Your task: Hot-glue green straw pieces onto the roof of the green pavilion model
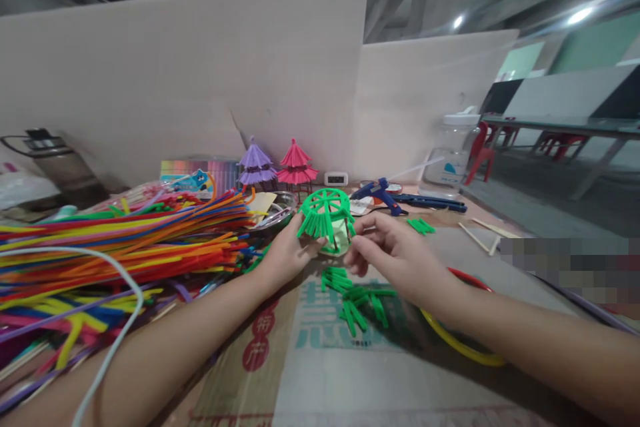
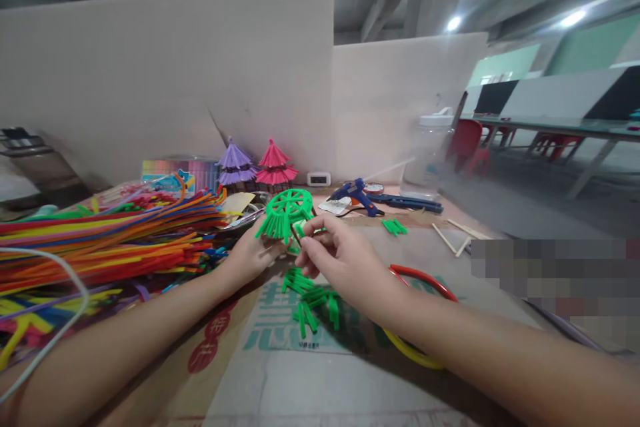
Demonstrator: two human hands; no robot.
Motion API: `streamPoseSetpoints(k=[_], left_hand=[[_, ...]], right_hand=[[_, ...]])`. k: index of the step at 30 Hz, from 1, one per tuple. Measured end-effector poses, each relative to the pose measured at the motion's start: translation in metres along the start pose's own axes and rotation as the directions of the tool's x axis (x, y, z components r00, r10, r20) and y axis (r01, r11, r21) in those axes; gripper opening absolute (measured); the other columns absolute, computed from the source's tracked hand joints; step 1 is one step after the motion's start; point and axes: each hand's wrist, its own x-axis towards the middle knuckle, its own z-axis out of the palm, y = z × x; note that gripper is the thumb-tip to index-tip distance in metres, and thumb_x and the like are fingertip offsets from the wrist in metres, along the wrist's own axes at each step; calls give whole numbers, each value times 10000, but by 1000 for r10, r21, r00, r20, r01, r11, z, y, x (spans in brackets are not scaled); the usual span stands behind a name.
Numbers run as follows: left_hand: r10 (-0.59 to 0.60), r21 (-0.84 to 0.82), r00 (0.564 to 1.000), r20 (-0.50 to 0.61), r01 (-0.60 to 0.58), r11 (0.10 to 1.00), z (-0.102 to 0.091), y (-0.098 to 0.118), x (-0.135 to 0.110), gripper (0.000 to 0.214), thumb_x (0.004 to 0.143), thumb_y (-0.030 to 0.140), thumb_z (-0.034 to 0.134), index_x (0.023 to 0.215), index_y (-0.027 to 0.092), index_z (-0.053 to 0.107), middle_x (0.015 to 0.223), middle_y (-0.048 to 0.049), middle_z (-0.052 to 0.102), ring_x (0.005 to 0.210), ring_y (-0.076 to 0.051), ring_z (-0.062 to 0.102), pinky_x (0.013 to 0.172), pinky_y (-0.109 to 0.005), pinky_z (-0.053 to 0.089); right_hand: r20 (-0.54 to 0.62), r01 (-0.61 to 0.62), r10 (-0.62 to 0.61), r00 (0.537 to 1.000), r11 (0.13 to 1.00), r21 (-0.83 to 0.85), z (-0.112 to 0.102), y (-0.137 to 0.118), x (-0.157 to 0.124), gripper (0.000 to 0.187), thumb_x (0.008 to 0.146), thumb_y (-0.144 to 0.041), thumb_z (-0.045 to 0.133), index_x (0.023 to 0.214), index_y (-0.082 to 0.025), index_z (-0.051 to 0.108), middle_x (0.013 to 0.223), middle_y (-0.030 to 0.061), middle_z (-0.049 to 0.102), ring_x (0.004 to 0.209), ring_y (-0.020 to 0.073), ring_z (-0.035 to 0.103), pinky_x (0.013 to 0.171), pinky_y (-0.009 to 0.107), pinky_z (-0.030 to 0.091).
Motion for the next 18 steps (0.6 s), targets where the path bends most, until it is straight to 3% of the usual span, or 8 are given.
streamPoseSetpoints(k=[4,8,13,18], left_hand=[[1,27,1000,-15,0,1000,0,-1,1,417,886,389,611,1231,186,494,1134,-108,653,1002,-241,652,906,-368,525],[10,26,999,-53,-9,1000,0,1,0,379,876,403,621,1168,183,520,1072,-97,666,963,-237,656,870,-351,533],[43,75,999,-32,-40,996,0,8,-1,323,869,322,602,1154,193,521,1102,-92,668,1004,-243,657,906,-366,529],[44,114,998,-37,-39,993,0,18,-1,389,823,215,594,1203,181,520,1158,-103,665,1082,-259,645,963,-381,506]], right_hand=[[-39,-160,171,984,966,204,7,13,5,311,812,-471,688,845,-199,543,787,43,736,709,159,706,708,328,574],[-18,-270,289,957,914,302,10,16,4,382,761,-530,728,796,-177,589,740,36,731,630,133,681,648,296,559],[-33,-252,286,958,888,384,13,15,4,389,742,-522,747,785,-166,596,708,31,724,584,116,653,593,266,534],[-106,-183,222,969,937,297,15,12,1,343,819,-504,674,758,-181,574,632,-2,673,534,112,617,528,253,494]])
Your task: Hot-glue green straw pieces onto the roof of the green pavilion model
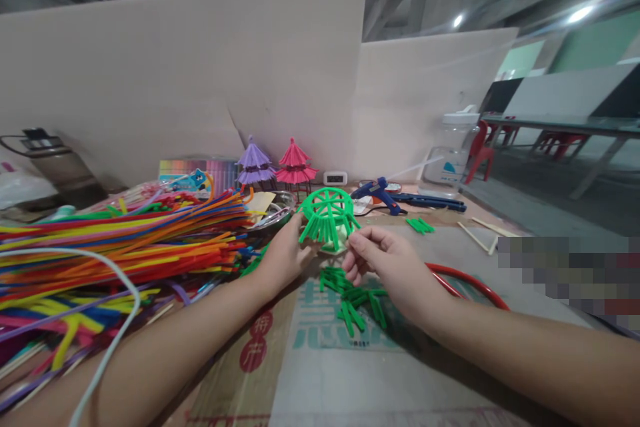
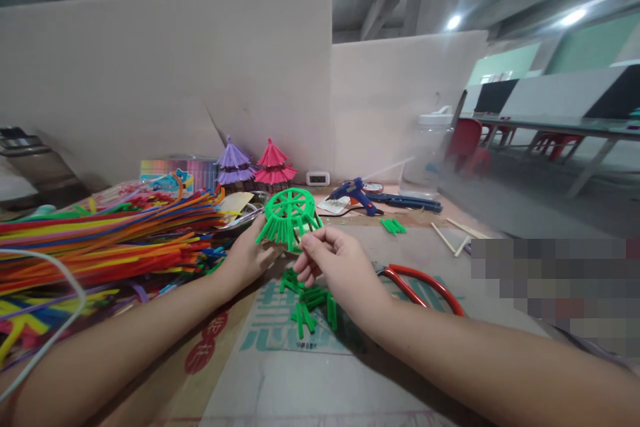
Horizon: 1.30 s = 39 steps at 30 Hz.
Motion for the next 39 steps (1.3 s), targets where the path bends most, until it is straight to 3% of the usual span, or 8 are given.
streamPoseSetpoints(k=[4,11,20,39], left_hand=[[-14,75,1000,-10,15,997,0,2,0,437,806,195,614,1234,178,530,1218,-106,643,1134,-267,617,988,-389,483],[-7,156,1000,-10,8,988,1,1,-2,372,813,219,629,1175,163,565,1128,-112,655,1066,-277,626,921,-397,500],[25,138,1000,-5,-24,990,-1,2,-4,321,831,236,632,1137,177,553,1163,-99,661,1074,-258,637,940,-376,504],[52,194,999,4,-52,980,0,-2,-4,277,843,254,616,1103,192,542,1089,-82,672,1007,-240,650,889,-358,516]], right_hand=[[-4,65,-66,998,991,-114,0,-1,-2,331,892,-488,588,742,-198,536,585,-26,622,500,103,570,488,235,449],[18,150,-152,988,941,-304,-4,3,-2,295,928,-447,532,746,-216,526,573,-40,569,489,104,522,480,232,408],[14,145,-148,989,938,-315,-4,6,0,304,933,-457,513,743,-220,517,573,-44,553,480,105,510,475,231,403],[23,14,-7,1000,959,-284,-3,9,4,310,913,-440,522,702,-214,497,525,-59,577,412,89,522,437,209,411]])
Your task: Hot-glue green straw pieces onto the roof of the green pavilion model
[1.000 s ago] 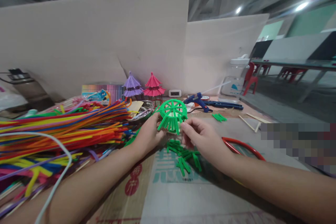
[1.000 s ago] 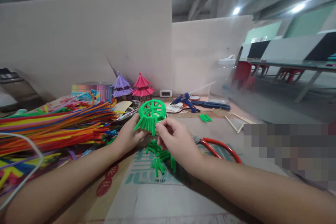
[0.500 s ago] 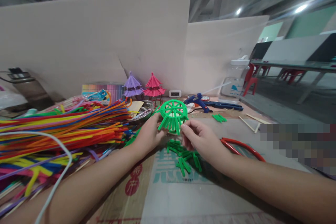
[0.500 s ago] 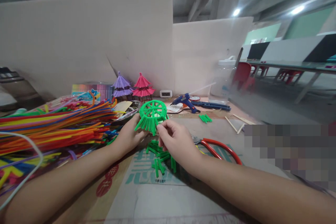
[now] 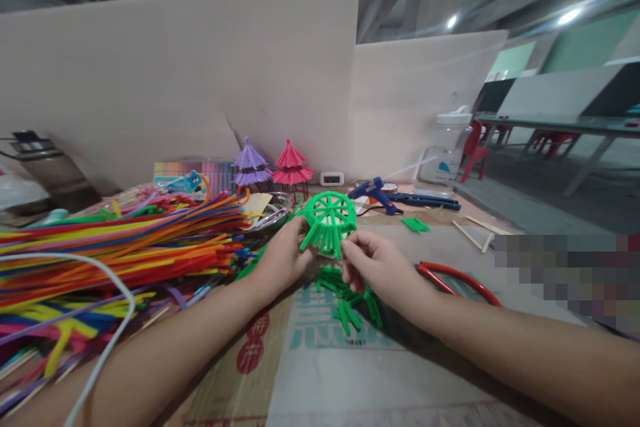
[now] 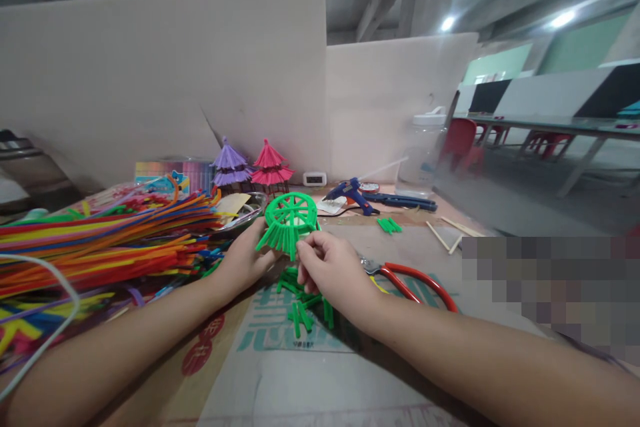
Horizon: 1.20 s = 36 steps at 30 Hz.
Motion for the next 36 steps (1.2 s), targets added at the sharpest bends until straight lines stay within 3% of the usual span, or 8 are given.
streamPoseSetpoints(k=[7,10,12,14,17,20,25,36], left_hand=[[-55,-55,999,2,55,997,0,4,1,321,836,255,609,1142,185,538,1148,-109,673,1069,-271,647,923,-395,514],[-56,-101,998,20,57,993,0,2,2,336,842,279,611,1157,186,542,1176,-112,669,1084,-280,649,919,-398,523],[-49,-130,998,29,52,990,1,-1,2,360,856,313,607,1185,188,532,1191,-116,665,1097,-288,650,917,-401,529],[-32,-164,999,37,38,986,3,-5,2,401,870,344,601,1231,195,512,1226,-123,652,1128,-292,643,933,-404,530],[-33,-186,998,44,41,982,6,-11,1,427,861,393,620,1227,198,521,1250,-138,640,1141,-305,640,927,-407,543],[-71,-177,996,46,78,981,8,-14,0,451,842,430,642,1208,188,533,1259,-159,628,1148,-320,635,900,-409,558],[-96,-203,994,59,106,973,8,-12,0,489,837,433,648,1241,183,531,1253,-161,632,1177,-328,621,918,-422,556],[-137,-139,985,103,151,979,6,-5,1,495,854,491,588,1209,150,532,1295,-203,604,1167,-358,619,936,-480,537]], right_hand=[[4,40,-39,999,997,-66,-1,2,-1,368,943,-504,472,719,-215,515,545,-40,574,444,108,530,450,228,415],[-49,246,-268,962,932,-266,-14,-6,0,350,957,-461,477,719,-209,531,574,-27,557,501,113,521,490,239,402],[-10,424,-490,871,763,-487,-31,-18,3,246,944,-400,523,814,-202,592,643,-12,591,564,122,534,543,252,402],[214,555,-590,778,487,-674,-50,-32,9,201,905,-365,593,1013,-204,647,717,5,635,633,146,569,617,280,420],[417,588,-501,759,251,-769,-72,-48,16,471,867,-337,669,1308,-220,553,947,54,686,825,201,633,727,319,457],[499,610,-437,749,161,-776,-79,-54,19,496,875,-303,676,1341,-238,519,1119,75,666,979,231,636,805,346,472],[546,634,-436,716,77,-770,-73,-47,20,337,911,-262,636,1239,-218,570,1179,84,643,1048,241,637,856,361,489],[543,644,-487,685,54,-763,-73,-35,25,268,943,-253,587,1210,-224,582,1137,83,662,996,227,664,781,342,522]])
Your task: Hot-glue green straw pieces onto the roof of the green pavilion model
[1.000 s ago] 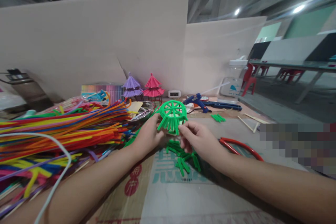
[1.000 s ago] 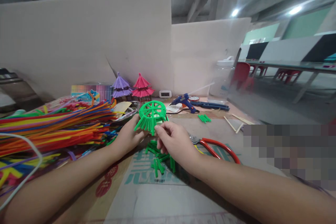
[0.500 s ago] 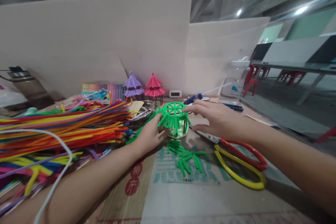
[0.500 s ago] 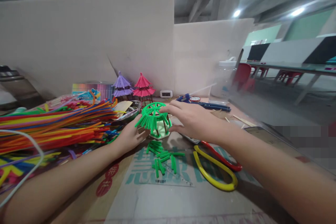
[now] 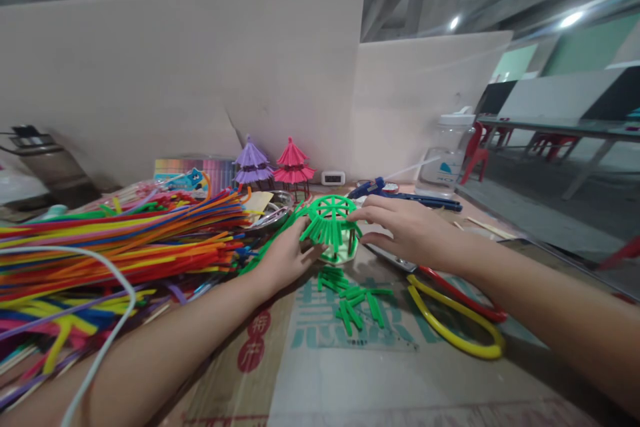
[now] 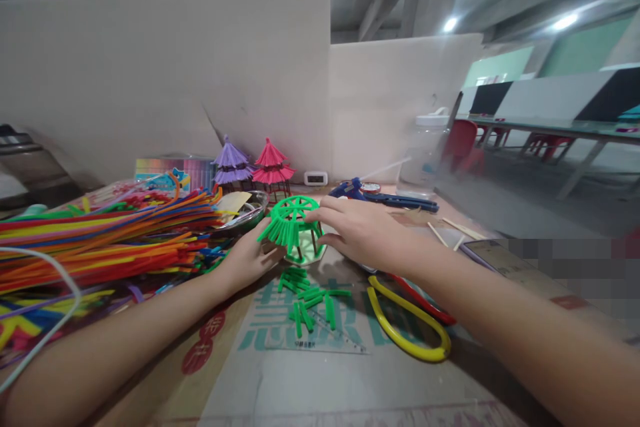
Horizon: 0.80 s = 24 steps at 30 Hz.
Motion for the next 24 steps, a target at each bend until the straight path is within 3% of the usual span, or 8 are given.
streamPoseSetpoints(k=[6,12,18,24], left_hand=[[12,10,1000,14,-12,1000,-1,0,0,537,861,480,596,1270,140,518,1307,-198,606,1195,-346,613,978,-478,525],[45,-69,999,-23,-47,996,0,-3,0,570,829,437,662,1319,175,532,1298,-161,636,1155,-325,647,933,-427,564],[53,-90,998,-46,-57,994,1,-4,1,623,816,421,683,1364,178,510,1311,-160,633,1206,-333,619,982,-454,538],[47,-82,998,-32,-50,995,0,-4,1,653,809,409,692,1387,179,492,1335,-166,618,1192,-335,627,977,-451,543]], right_hand=[[16,-38,38,999,999,22,2,2,-1,284,932,-268,604,1214,-243,586,1152,74,666,995,228,660,778,342,512],[-43,-122,128,991,985,120,-1,-1,-2,384,870,-249,683,1230,-218,554,1003,51,682,860,198,652,704,302,495],[-19,-27,27,999,1000,12,-6,-2,2,322,914,-250,635,1229,-207,591,1051,77,663,931,229,653,763,341,502],[20,-23,23,1000,1000,-13,-3,0,1,306,918,-245,628,1220,-212,600,1094,85,644,961,242,649,776,363,516]])
